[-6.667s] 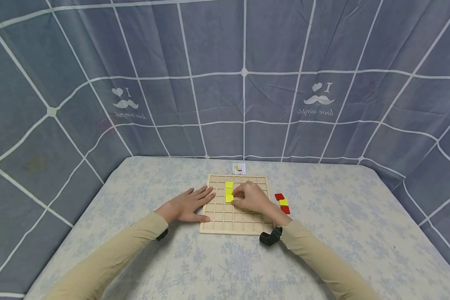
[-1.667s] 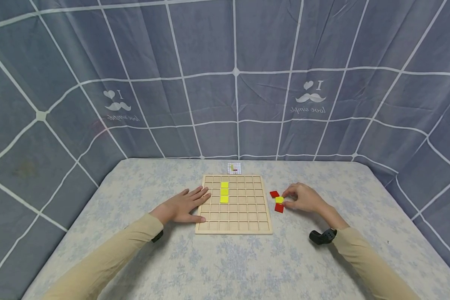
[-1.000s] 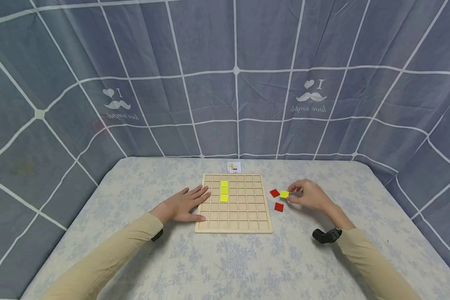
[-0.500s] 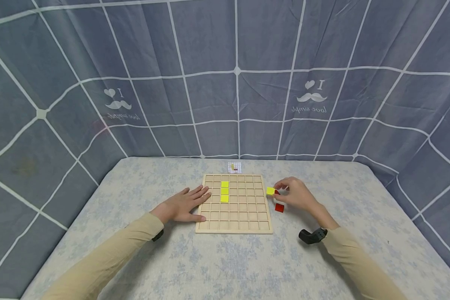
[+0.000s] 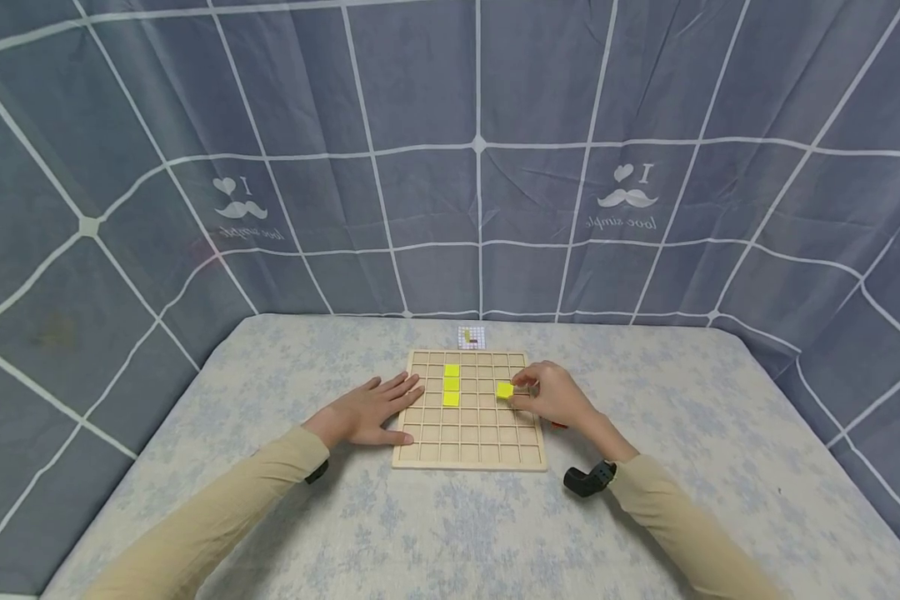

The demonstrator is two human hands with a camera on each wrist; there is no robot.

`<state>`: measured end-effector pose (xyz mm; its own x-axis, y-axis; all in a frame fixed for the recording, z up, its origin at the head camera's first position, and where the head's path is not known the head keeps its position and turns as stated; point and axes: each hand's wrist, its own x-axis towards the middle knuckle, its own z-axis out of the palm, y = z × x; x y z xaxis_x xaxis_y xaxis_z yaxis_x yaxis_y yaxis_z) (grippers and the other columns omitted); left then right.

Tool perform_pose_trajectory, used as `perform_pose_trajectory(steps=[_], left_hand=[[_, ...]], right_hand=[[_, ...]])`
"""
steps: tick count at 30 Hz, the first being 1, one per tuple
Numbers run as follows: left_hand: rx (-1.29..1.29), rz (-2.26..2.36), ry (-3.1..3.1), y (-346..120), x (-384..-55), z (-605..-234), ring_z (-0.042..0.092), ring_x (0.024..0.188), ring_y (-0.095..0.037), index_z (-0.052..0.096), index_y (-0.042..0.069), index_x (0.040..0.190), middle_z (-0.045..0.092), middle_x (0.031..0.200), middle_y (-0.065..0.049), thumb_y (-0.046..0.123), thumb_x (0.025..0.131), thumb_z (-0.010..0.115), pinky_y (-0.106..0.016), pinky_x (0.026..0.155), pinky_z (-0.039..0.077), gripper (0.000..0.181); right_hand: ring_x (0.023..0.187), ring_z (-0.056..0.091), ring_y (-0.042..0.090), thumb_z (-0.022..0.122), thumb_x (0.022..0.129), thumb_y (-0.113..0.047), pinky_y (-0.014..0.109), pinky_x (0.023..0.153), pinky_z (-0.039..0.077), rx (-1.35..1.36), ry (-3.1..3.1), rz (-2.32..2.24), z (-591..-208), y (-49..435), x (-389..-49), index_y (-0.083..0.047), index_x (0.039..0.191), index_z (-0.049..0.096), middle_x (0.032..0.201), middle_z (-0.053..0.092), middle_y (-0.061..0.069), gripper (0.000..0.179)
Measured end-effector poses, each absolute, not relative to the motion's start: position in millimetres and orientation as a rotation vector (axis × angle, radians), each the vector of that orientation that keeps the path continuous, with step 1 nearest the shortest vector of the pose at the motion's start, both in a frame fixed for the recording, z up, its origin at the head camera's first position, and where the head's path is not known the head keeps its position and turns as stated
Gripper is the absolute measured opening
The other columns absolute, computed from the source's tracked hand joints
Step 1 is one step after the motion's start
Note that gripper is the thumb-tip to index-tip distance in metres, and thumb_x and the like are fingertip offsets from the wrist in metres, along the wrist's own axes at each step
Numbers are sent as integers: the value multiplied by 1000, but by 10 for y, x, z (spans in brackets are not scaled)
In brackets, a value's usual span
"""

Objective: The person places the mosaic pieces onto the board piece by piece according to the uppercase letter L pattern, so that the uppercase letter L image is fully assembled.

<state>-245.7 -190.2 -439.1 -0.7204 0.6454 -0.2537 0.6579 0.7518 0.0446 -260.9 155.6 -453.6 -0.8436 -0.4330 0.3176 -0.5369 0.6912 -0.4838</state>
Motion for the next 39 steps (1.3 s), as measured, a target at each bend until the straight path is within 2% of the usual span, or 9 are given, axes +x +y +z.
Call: perform_pose_trajectory(steps=[16, 25, 39], left_hand=[[1025, -68, 2710, -1904, -2452, -4381, 9, 151, -25, 12, 20, 157, 8, 164, -3, 68, 91, 42, -54, 119, 18, 87], [1007, -56, 2702, -1888, -2448, -4380, 9, 151, -25, 13, 20, 157, 8, 164, -3, 69, 90, 42, -55, 119, 17, 87], [1002, -59, 2707, -1879, -2449, -4363, 9, 151, -25, 13, 20, 156, 9, 164, -2, 69, 90, 42, -55, 119, 17, 87]], right_hand=[[82, 61, 10, 78, 78, -26, 24, 72, 52, 912, -2725, 907, -4530, 1059, -2573, -11, 95, 74, 88, 70, -3, 23], [89, 59, 11, 80, 75, -27, 29, 80, 50, 886, -2791, 931, -4544, 859, -2524, -13, 93, 76, 88, 72, -5, 23], [83, 57, 9, 80, 74, -30, 26, 73, 47, 923, -2824, 808, -4536, 770, -2507, -15, 87, 77, 89, 73, -5, 20]])
